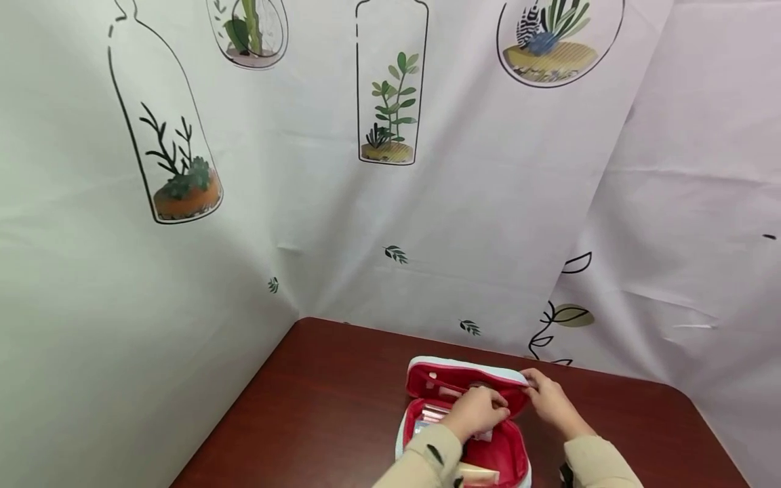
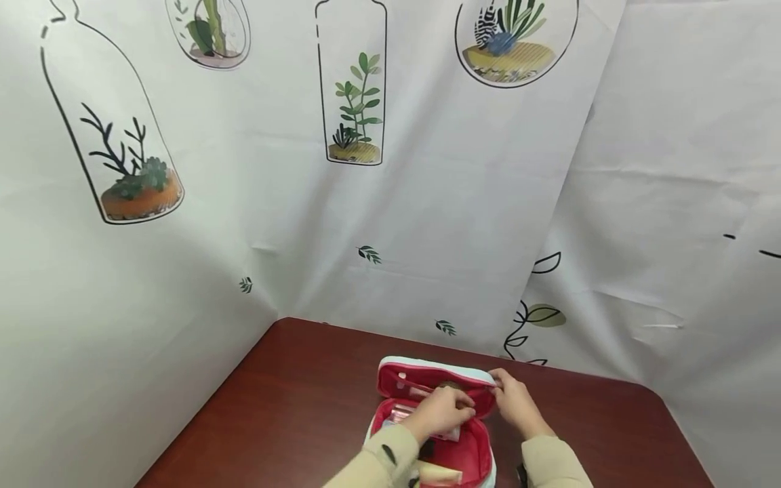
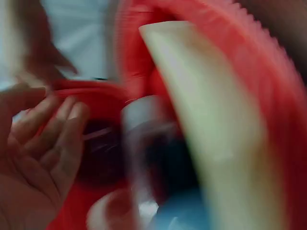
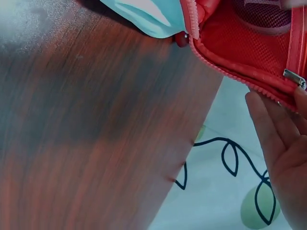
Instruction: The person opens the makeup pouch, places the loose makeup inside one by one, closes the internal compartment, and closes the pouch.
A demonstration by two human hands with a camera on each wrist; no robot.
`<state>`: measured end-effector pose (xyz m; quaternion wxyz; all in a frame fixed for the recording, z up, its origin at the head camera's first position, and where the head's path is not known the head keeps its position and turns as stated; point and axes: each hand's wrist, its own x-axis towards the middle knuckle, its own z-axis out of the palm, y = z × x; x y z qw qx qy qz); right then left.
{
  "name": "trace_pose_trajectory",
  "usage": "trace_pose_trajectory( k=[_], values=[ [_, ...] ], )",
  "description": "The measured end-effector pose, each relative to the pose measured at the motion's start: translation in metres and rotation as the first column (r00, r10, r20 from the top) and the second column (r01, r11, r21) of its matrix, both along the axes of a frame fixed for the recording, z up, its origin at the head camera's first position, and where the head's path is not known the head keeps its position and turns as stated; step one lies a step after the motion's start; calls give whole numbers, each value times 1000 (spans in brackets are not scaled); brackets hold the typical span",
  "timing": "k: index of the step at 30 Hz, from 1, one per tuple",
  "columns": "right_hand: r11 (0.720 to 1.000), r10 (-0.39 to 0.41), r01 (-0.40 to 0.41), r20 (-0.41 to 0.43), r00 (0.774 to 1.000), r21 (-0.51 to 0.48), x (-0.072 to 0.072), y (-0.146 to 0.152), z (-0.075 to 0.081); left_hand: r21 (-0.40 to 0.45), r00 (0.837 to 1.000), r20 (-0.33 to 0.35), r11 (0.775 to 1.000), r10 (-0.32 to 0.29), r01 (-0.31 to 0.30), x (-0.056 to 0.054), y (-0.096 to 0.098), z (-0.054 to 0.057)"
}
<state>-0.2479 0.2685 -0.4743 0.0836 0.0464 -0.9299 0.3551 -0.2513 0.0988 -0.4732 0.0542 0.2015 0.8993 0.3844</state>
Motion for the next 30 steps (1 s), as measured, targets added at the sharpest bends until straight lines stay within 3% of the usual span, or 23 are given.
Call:
trace_pose_trajectory(
  k=[2, 5, 7, 9, 15, 21, 27, 30],
  values=[
    [1000, -2, 2, -9, 1000, -12, 0, -4, -4, 89, 990, 54, 987, 132, -136, 0, 15, -11],
    [1000, 14, -15, -20, 1000, -21, -1, -10, -8, 242, 944, 62, 913, 324, -329, -1, 28, -23],
    [999, 19, -20, -21, 1000, -29, -1, -12, -9, 249, 914, -16, 887, 404, -388, -2, 33, -28],
    [1000, 12, -12, -19, 1000, -25, 0, -11, -9, 236, 897, -46, 877, 439, -417, -3, 37, -30],
    [1000, -4, 4, -7, 1000, 22, 4, 2, -4, 214, 902, -104, 895, 420, -392, -5, 50, -31],
    [999, -5, 5, -16, 1000, 38, 3, 1, -7, 174, 896, -180, 910, 406, -377, -6, 48, -30],
    [996, -38, 42, -48, 998, 81, 2, 1, -10, 39, 916, -267, 954, 298, -298, -6, 47, -27],
    [993, -57, 61, -38, 998, 103, 3, 1, -9, -22, 925, -290, 965, 244, -261, -7, 46, -25]
  ],
)
